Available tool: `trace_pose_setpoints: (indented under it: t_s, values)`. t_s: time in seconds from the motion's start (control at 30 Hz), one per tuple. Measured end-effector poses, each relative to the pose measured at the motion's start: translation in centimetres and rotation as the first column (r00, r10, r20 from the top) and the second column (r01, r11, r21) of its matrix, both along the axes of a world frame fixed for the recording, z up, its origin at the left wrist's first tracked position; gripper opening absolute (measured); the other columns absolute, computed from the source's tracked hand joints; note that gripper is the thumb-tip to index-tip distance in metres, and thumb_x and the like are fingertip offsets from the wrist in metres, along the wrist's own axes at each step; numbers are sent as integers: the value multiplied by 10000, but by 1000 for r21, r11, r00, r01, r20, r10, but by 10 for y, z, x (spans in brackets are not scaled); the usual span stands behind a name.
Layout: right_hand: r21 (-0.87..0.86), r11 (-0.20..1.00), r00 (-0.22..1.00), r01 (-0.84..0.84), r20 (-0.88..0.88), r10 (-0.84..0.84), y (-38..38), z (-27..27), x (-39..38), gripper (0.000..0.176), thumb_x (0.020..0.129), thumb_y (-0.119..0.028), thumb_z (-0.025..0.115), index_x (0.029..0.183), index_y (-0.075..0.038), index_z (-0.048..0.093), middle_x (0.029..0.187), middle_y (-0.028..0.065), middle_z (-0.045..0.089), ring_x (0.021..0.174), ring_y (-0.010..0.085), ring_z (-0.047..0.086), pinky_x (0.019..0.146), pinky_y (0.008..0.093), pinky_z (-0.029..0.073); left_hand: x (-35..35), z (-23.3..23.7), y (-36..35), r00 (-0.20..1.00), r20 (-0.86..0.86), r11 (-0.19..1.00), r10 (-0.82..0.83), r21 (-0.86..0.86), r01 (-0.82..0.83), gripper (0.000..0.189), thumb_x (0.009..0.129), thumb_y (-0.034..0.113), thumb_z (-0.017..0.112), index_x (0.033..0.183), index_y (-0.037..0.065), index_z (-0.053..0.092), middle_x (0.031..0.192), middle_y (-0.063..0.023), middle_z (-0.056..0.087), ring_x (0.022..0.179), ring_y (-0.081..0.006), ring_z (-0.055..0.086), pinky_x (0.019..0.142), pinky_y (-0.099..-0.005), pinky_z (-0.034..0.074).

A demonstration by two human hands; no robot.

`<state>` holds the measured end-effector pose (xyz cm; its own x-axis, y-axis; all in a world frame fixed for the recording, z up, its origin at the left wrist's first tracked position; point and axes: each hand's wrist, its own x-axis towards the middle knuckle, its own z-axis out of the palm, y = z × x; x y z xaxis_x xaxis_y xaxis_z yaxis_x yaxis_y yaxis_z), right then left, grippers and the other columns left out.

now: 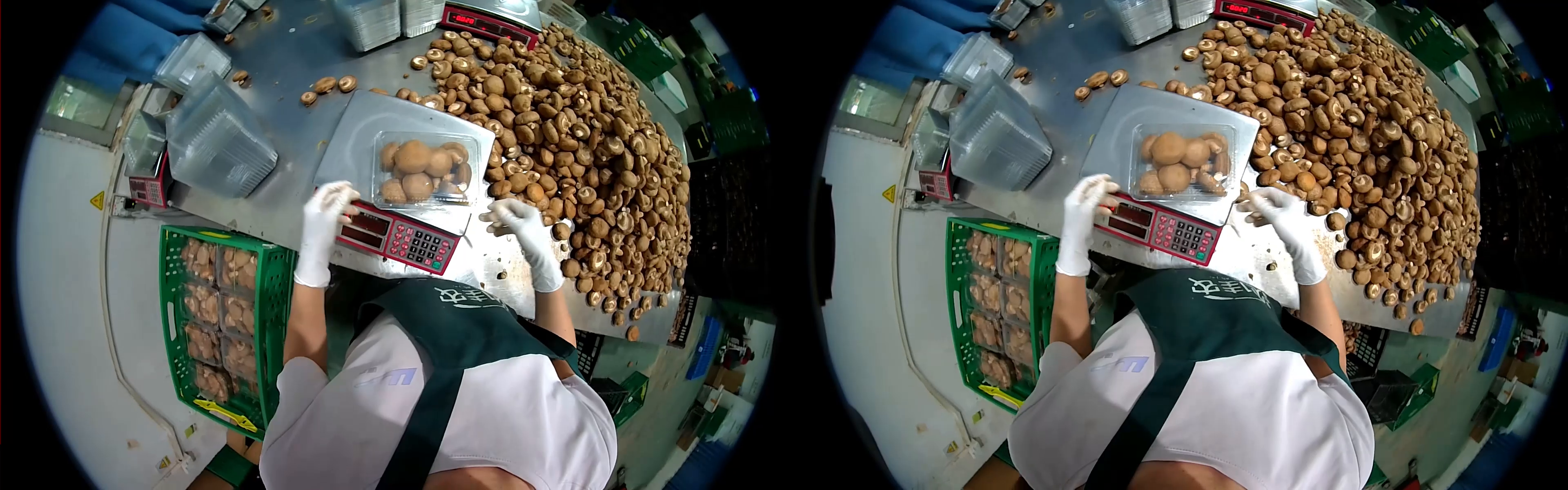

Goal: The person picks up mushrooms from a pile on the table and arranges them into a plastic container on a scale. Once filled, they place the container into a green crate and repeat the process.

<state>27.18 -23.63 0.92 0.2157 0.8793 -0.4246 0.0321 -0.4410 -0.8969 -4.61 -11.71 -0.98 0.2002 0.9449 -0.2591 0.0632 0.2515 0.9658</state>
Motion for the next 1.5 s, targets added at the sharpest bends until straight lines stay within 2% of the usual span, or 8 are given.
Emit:
trace_pose_setpoints:
  t_s: [0.4,0.7,0.93,1.0,1.07,1.13,1.23,1.5]
  values:
    - [64,990,990,124,63,-128,-7,-5,41,284,936,-284,577,1001,-16,645,901,66,701,684,99,617,634,228,488,-61,31,19,951,24,946,309,98,-310,276,930,254,579,1095,37,617,961,-61,679,767,-112,632,665,-210,459]
    - [61,995,987,81,138,-88,17,11,16,302,927,-290,592,1008,-5,650,853,42,684,676,84,614,619,214,488,-32,31,30,991,-30,986,129,110,-125,312,921,294,586,1104,45,622,975,-55,674,791,-104,622,682,-213,467]
    - [-26,998,923,-57,380,62,41,-7,-11,445,814,-428,708,941,-5,652,786,51,668,742,122,619,662,247,481,34,6,24,933,-150,944,-327,-103,314,322,847,312,690,1012,41,635,880,-23,639,675,-71,580,524,-192,419]
    - [77,997,985,0,170,-13,33,-6,-18,356,776,-298,775,941,-14,638,792,37,661,733,110,592,710,260,488,33,2,21,944,-99,948,-316,-84,308,271,822,252,715,967,39,630,863,-13,630,711,-82,585,587,-206,452]
    - [254,967,978,-9,206,-45,23,-19,-21,322,752,-225,790,940,-22,627,889,37,664,806,111,593,775,264,481,23,-13,14,943,-101,915,-318,227,333,316,751,217,768,925,2,615,866,-51,629,753,-150,617,646,-269,495]
    - [377,923,922,-75,378,-80,10,-26,-27,288,705,-89,774,924,-56,589,1102,70,640,968,150,573,861,287,465,15,11,-4,845,-457,819,-278,346,457,378,676,174,775,956,-4,595,1073,-121,610,976,-274,610,856,-359,488]
    - [660,678,771,-323,599,-216,7,-22,-37,351,623,10,750,879,-82,528,1278,139,574,1103,275,547,896,338,453,7,-5,-19,889,-457,495,37,781,381,382,657,153,734,979,35,567,1153,-119,604,1066,-321,566,889,-406,448]
    - [723,496,621,-480,680,-390,7,-14,-55,397,612,-18,771,893,-108,505,1187,93,638,1033,265,591,842,346,475,-13,-11,-34,887,-394,293,240,900,321,284,676,134,713,878,56,529,1146,-127,615,1051,-304,581,880,-418,442]
